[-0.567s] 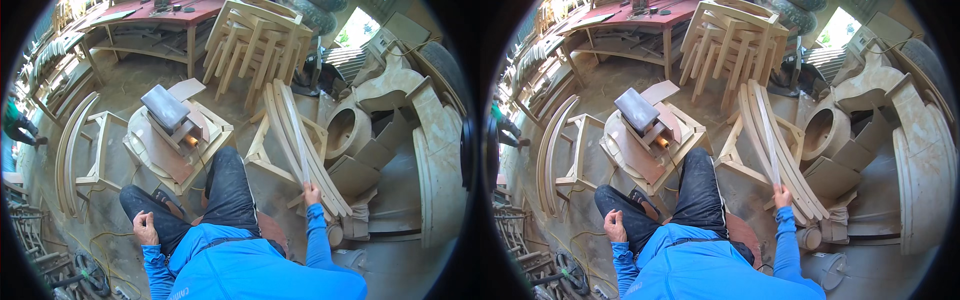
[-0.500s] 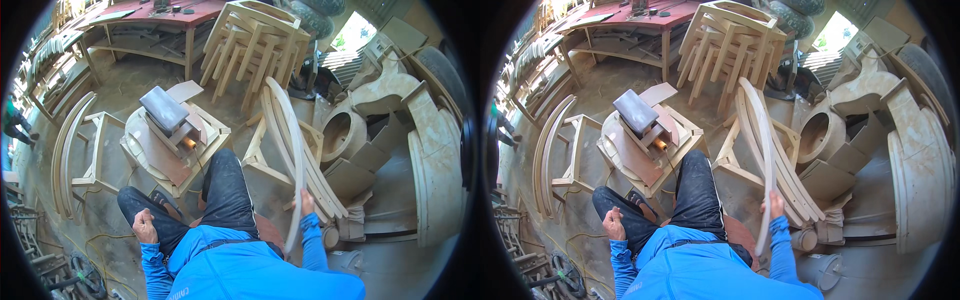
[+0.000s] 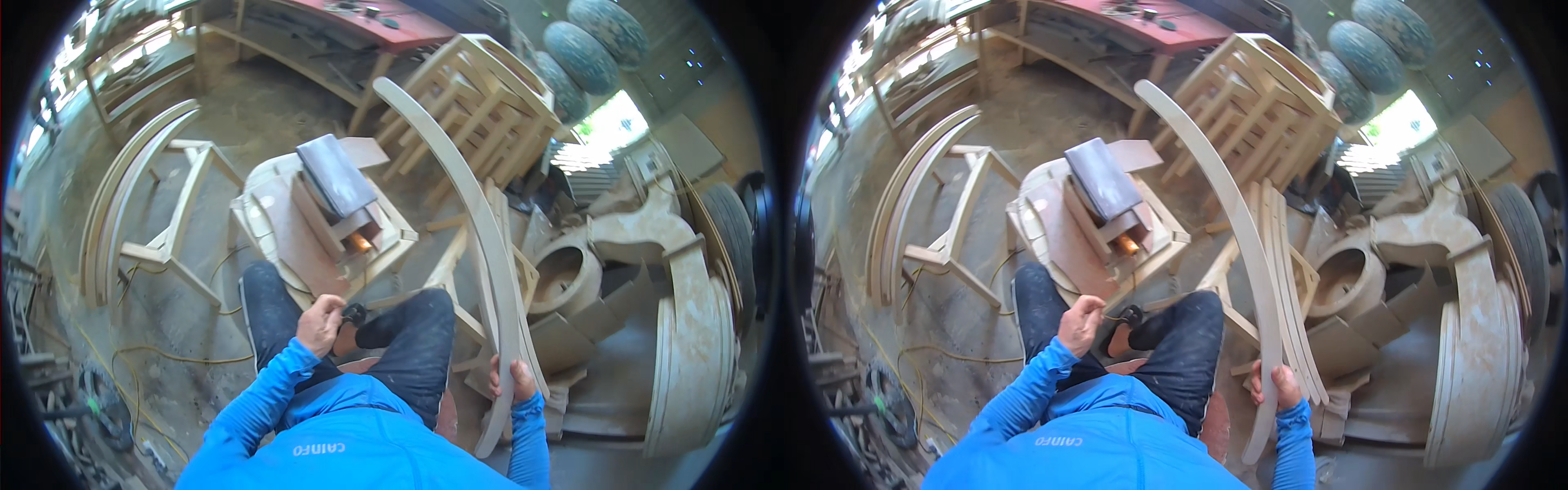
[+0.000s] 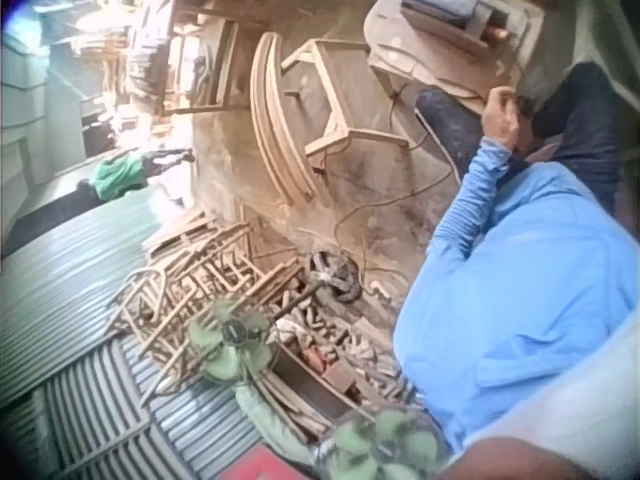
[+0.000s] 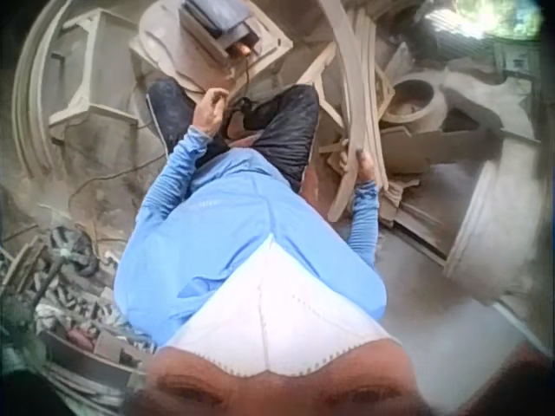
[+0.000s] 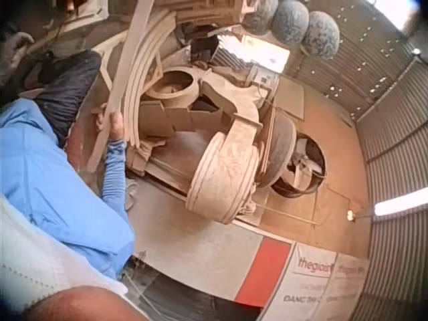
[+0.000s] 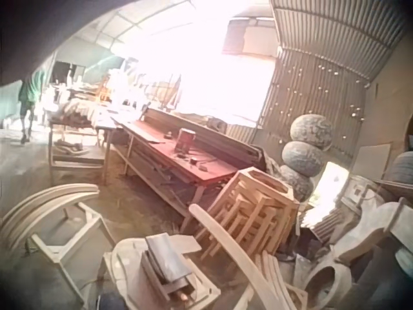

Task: Sanding curved wooden furniture components using a stationary belt sander.

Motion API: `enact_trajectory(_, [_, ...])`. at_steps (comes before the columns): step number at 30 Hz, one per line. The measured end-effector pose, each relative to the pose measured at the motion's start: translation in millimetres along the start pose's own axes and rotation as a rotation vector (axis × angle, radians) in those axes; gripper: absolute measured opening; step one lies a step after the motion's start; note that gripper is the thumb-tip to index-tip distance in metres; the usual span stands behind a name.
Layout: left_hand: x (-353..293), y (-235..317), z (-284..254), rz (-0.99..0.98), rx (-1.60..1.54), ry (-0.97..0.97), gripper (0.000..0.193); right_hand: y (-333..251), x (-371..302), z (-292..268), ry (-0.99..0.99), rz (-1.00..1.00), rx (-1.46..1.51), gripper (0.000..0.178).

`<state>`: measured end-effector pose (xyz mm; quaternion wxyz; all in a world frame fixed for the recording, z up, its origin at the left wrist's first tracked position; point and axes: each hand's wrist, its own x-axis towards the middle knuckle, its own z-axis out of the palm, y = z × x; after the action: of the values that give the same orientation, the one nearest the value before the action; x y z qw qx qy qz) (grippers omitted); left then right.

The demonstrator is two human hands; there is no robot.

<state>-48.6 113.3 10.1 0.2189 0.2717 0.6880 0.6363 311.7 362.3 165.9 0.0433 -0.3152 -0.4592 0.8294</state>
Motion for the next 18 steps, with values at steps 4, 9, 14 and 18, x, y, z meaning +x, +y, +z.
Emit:
enact_trajectory(4, [25.2, 14.0, 5.5, 0.027, 0.133, 0.074, 0.022, -3.8, 2.9, 19.8, 0.26, -0.075, -0.441, 0.049])
enact_trajectory(9, [97.3, 72.2, 9.8, 0.456, 0.292, 0.285, 0.03, 39.6, 16.3, -2.4, 0.35, -0.215, -0.735, 0.03])
enact_trajectory(14, [166.2, 116.8, 55.7, 0.507, 0.592, 0.374, 0.057, 59.6, 31.9, -17.4, 0.293, -0.326, -0.839, 0.029])
enact_trajectory(18, [196.7, 114.2, 77.1, 0.217, 0.893, 0.189, 0.076, 68.9, 50.8, -15.8, 0.243, -0.327, -0.89, 0.042])
